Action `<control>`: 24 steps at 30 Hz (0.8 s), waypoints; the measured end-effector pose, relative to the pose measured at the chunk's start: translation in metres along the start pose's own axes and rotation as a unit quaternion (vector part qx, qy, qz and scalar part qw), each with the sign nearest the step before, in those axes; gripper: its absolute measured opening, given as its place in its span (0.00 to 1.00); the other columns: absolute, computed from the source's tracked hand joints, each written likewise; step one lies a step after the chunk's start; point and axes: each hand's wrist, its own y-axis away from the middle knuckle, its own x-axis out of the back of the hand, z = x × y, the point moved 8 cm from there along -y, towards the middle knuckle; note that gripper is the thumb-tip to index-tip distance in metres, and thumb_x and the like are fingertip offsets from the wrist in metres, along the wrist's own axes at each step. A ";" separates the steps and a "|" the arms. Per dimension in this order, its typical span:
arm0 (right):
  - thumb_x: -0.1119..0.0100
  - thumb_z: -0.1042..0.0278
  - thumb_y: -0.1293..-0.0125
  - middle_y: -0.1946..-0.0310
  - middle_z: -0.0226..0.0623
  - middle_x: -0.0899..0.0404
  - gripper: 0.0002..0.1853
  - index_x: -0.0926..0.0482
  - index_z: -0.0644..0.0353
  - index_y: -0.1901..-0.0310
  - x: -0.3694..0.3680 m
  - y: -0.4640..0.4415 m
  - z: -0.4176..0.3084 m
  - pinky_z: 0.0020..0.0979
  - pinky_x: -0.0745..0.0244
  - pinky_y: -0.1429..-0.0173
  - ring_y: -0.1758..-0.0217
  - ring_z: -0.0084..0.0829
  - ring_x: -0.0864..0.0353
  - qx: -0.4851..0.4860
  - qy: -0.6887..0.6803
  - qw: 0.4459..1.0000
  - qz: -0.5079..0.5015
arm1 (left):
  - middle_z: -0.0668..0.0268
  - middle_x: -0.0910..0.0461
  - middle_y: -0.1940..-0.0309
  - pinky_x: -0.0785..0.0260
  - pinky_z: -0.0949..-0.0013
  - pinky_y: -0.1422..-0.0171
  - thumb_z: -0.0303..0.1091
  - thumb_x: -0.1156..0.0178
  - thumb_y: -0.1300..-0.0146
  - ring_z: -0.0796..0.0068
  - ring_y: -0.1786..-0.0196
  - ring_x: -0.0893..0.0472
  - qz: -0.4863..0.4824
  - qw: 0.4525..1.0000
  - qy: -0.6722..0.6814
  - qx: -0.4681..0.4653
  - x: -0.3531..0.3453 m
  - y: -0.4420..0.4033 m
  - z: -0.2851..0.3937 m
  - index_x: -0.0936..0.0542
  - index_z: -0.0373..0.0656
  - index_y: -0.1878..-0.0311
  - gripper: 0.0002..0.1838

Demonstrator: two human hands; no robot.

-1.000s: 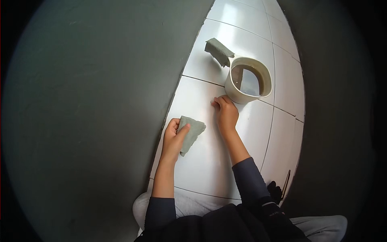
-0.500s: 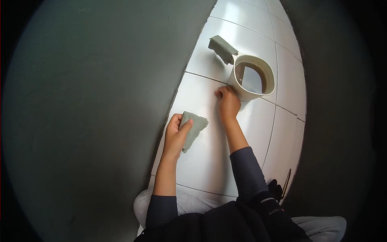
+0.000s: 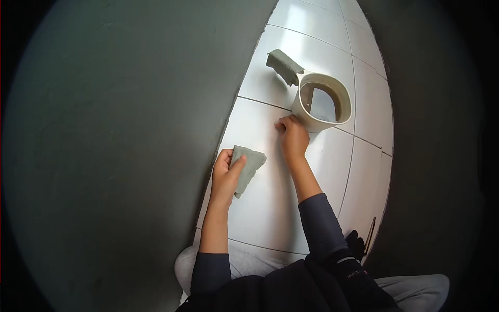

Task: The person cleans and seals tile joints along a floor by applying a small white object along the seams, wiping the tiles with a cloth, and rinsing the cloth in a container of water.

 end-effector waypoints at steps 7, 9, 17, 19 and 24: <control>0.41 0.74 0.46 0.69 0.29 0.22 0.02 0.23 0.55 0.74 -0.002 0.002 -0.007 0.37 0.29 0.70 0.71 0.39 0.22 -0.007 -0.003 1.000 -0.026 | 0.66 0.24 0.66 0.33 0.76 0.61 0.32 0.44 0.36 0.83 0.65 0.27 -0.009 1.000 0.001 0.002 -0.002 -0.001 -0.004 0.29 0.38 0.60 0.08; 0.42 0.73 0.46 0.69 0.29 0.22 0.02 0.23 0.55 0.74 -0.014 -0.010 -0.002 0.37 0.29 0.70 0.71 0.39 0.23 -0.008 -0.014 1.000 -0.010 | 0.66 0.24 0.65 0.33 0.76 0.60 0.32 0.43 0.36 0.83 0.64 0.27 -0.011 1.000 0.010 -0.003 -0.001 -0.001 -0.003 0.29 0.38 0.60 0.08; 0.38 0.71 0.46 0.68 0.29 0.21 0.02 0.21 0.56 0.72 0.004 0.021 -0.011 0.35 0.27 0.69 0.71 0.39 0.21 -0.036 -0.005 0.998 -0.053 | 0.66 0.24 0.64 0.33 0.75 0.56 0.32 0.44 0.37 0.82 0.62 0.27 0.050 0.998 0.034 0.002 0.013 -0.004 -0.007 0.29 0.37 0.59 0.09; 0.38 0.71 0.45 0.67 0.30 0.20 0.03 0.20 0.58 0.70 -0.008 0.004 -0.009 0.35 0.26 0.65 0.68 0.40 0.20 -0.040 -0.003 0.998 -0.051 | 0.67 0.24 0.63 0.33 0.75 0.55 0.31 0.45 0.37 0.82 0.61 0.27 0.054 0.997 0.050 0.012 0.012 -0.004 -0.006 0.28 0.38 0.59 0.08; 0.42 0.72 0.46 0.68 0.28 0.22 0.03 0.23 0.56 0.75 -0.020 -0.012 -0.006 0.36 0.27 0.68 0.69 0.37 0.21 -0.012 -0.022 0.999 -0.026 | 0.67 0.24 0.64 0.34 0.76 0.54 0.31 0.45 0.37 0.83 0.61 0.27 0.062 0.996 0.056 0.017 0.014 -0.003 -0.005 0.28 0.38 0.59 0.08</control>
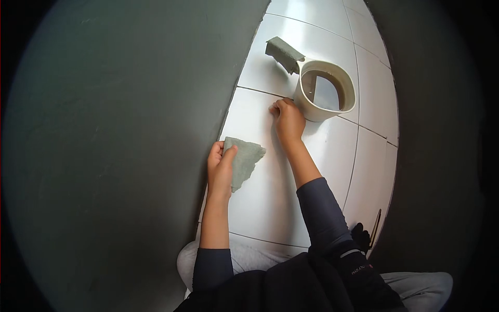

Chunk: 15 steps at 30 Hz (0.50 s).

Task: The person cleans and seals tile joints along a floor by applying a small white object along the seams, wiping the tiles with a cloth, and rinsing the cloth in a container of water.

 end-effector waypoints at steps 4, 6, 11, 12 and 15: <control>0.40 0.72 0.44 0.68 0.27 0.21 0.03 0.22 0.55 0.74 0.031 0.042 0.002 0.35 0.27 0.70 0.72 0.38 0.21 -0.023 0.009 1.000 -0.019 | 0.68 0.24 0.65 0.35 0.76 0.55 0.31 0.46 0.37 0.83 0.62 0.28 0.023 1.000 0.006 -0.007 0.006 -0.001 0.000 0.28 0.38 0.60 0.07; 0.39 0.72 0.44 0.67 0.28 0.21 0.02 0.22 0.55 0.73 0.029 0.047 0.004 0.35 0.27 0.71 0.73 0.40 0.22 -0.016 0.003 1.000 0.001 | 0.68 0.24 0.65 0.35 0.76 0.55 0.31 0.46 0.37 0.83 0.62 0.28 0.030 1.000 0.005 -0.007 0.008 -0.001 -0.002 0.28 0.39 0.60 0.07; 0.38 0.70 0.45 0.67 0.30 0.20 0.03 0.20 0.58 0.70 0.006 0.001 0.013 0.36 0.26 0.67 0.69 0.39 0.20 -0.015 0.055 0.998 0.017 | 0.68 0.24 0.64 0.35 0.76 0.55 0.31 0.46 0.37 0.83 0.62 0.28 0.012 1.000 0.010 0.002 0.003 -0.001 -0.001 0.28 0.39 0.60 0.07; 0.38 0.70 0.46 0.67 0.30 0.20 0.03 0.20 0.58 0.70 0.003 -0.004 0.011 0.36 0.26 0.67 0.69 0.40 0.20 -0.006 0.059 0.998 0.007 | 0.67 0.24 0.64 0.35 0.76 0.55 0.31 0.46 0.37 0.83 0.62 0.28 0.016 1.000 0.015 0.001 0.003 0.000 0.001 0.28 0.39 0.60 0.07; 0.39 0.71 0.45 0.67 0.29 0.21 0.02 0.21 0.56 0.71 0.020 0.016 0.010 0.37 0.27 0.68 0.69 0.40 0.21 -0.015 0.056 0.998 0.004 | 0.67 0.24 0.64 0.34 0.76 0.55 0.32 0.46 0.36 0.82 0.61 0.28 0.023 0.999 0.027 -0.005 0.004 0.000 0.002 0.28 0.39 0.59 0.07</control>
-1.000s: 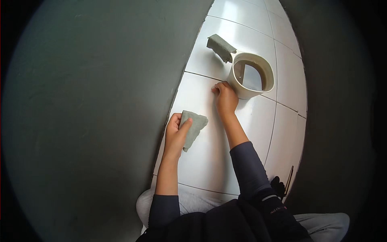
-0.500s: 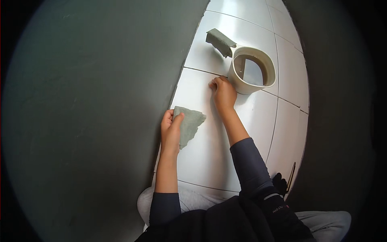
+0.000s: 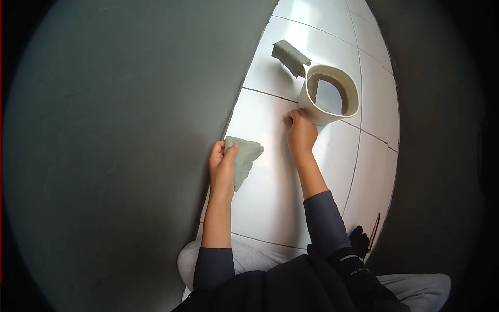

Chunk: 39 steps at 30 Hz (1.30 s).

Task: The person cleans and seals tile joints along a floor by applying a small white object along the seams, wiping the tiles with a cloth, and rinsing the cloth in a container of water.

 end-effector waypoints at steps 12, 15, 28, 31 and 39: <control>0.38 0.70 0.44 0.65 0.32 0.21 0.04 0.23 0.59 0.70 0.018 0.007 0.005 0.35 0.30 0.67 0.72 0.38 0.24 -0.039 -0.087 0.995 -0.036 | 0.69 0.26 0.65 0.35 0.76 0.58 0.29 0.44 0.38 0.83 0.64 0.29 -0.071 0.987 -0.063 -0.130 -0.022 0.018 0.037 0.29 0.39 0.60 0.06; 0.34 0.67 0.43 0.66 0.31 0.20 0.09 0.21 0.63 0.67 0.064 0.042 0.023 0.24 0.35 0.71 0.80 0.21 0.34 -0.145 -0.218 0.965 0.028 | 0.66 0.26 0.60 0.33 0.72 0.52 0.27 0.39 0.42 0.72 0.57 0.25 -0.159 0.915 -0.240 -0.283 -0.053 0.041 0.050 0.28 0.40 0.61 0.09; 0.34 0.64 0.43 0.68 0.26 0.24 0.10 0.22 0.61 0.68 0.182 0.076 0.135 0.21 0.39 0.72 0.78 0.17 0.40 -0.221 -0.232 0.934 0.160 | 0.62 0.55 0.25 0.68 0.48 0.24 0.48 0.57 0.32 0.63 0.23 0.60 -0.363 0.461 -0.708 -0.393 -0.100 0.093 -0.091 0.49 0.44 0.27 0.34; 0.34 0.65 0.43 0.68 0.26 0.25 0.09 0.21 0.61 0.67 0.181 0.076 0.145 0.21 0.39 0.72 0.78 0.17 0.40 -0.230 -0.227 0.931 0.168 | 0.62 0.55 0.25 0.67 0.49 0.24 0.45 0.59 0.31 0.63 0.23 0.59 -0.422 0.428 -0.679 -0.421 -0.107 0.080 -0.090 0.49 0.43 0.27 0.32; 0.33 0.68 0.43 0.69 0.26 0.26 0.08 0.21 0.61 0.67 0.150 0.088 0.145 0.20 0.40 0.72 0.79 0.16 0.40 -0.228 -0.255 0.931 0.129 | 0.62 0.54 0.26 0.64 0.53 0.23 0.41 0.63 0.31 0.63 0.24 0.57 -0.378 0.449 -0.681 -0.438 -0.150 0.001 -0.071 0.49 0.44 0.27 0.30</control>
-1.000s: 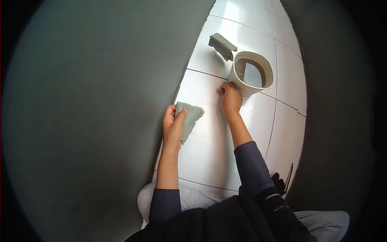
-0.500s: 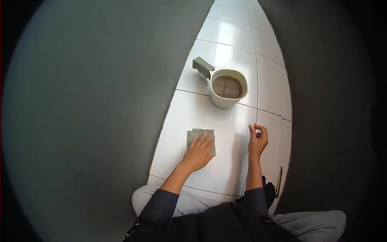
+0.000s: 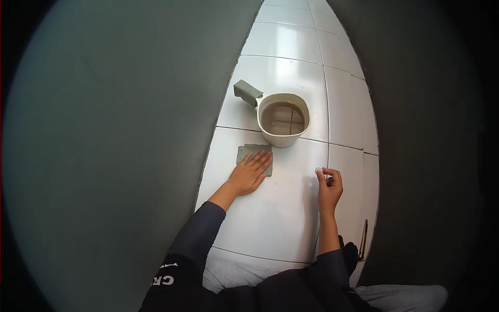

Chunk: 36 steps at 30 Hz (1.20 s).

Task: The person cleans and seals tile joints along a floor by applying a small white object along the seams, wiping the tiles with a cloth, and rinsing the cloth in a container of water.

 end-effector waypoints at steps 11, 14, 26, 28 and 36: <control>0.35 0.70 0.43 0.67 0.28 0.26 0.06 0.22 0.62 0.67 -0.004 0.032 0.023 0.19 0.39 0.73 0.79 0.17 0.38 0.021 0.036 0.999 -0.011 | 0.61 0.53 0.26 0.62 0.53 0.24 0.41 0.62 0.32 0.63 0.24 0.56 0.066 0.981 -0.010 0.180 -0.004 -0.037 -0.068 0.49 0.43 0.27 0.31; 0.35 0.72 0.43 0.67 0.31 0.25 0.06 0.22 0.62 0.67 -0.007 0.035 0.019 0.20 0.38 0.74 0.79 0.19 0.35 0.048 0.057 0.996 -0.039 | 0.61 0.55 0.25 0.63 0.53 0.24 0.42 0.63 0.32 0.64 0.23 0.57 0.074 0.968 -0.005 0.239 -0.004 -0.038 -0.083 0.50 0.43 0.27 0.31; 0.36 0.72 0.42 0.67 0.33 0.25 0.06 0.22 0.63 0.65 -0.008 0.035 0.015 0.22 0.35 0.74 0.79 0.21 0.33 0.063 0.074 0.995 -0.034 | 0.66 0.62 0.24 0.70 0.54 0.23 0.44 0.67 0.30 0.68 0.23 0.65 -0.002 0.950 0.006 0.312 -0.003 0.022 -0.122 0.55 0.45 0.26 0.31; 0.36 0.72 0.42 0.67 0.33 0.25 0.06 0.22 0.63 0.65 -0.008 0.035 0.015 0.23 0.34 0.73 0.79 0.21 0.32 0.065 0.082 0.994 -0.032 | 0.66 0.63 0.24 0.70 0.53 0.23 0.44 0.67 0.30 0.67 0.23 0.66 -0.015 0.952 0.035 0.302 -0.004 0.039 -0.120 0.56 0.45 0.26 0.32; 0.37 0.72 0.41 0.67 0.32 0.25 0.06 0.23 0.63 0.66 -0.009 0.034 0.019 0.25 0.34 0.73 0.79 0.23 0.32 0.078 0.095 0.992 -0.020 | 0.65 0.70 0.24 0.71 0.51 0.24 0.47 0.64 0.30 0.64 0.23 0.72 -0.065 0.944 0.078 0.314 -0.012 0.099 -0.084 0.62 0.46 0.26 0.35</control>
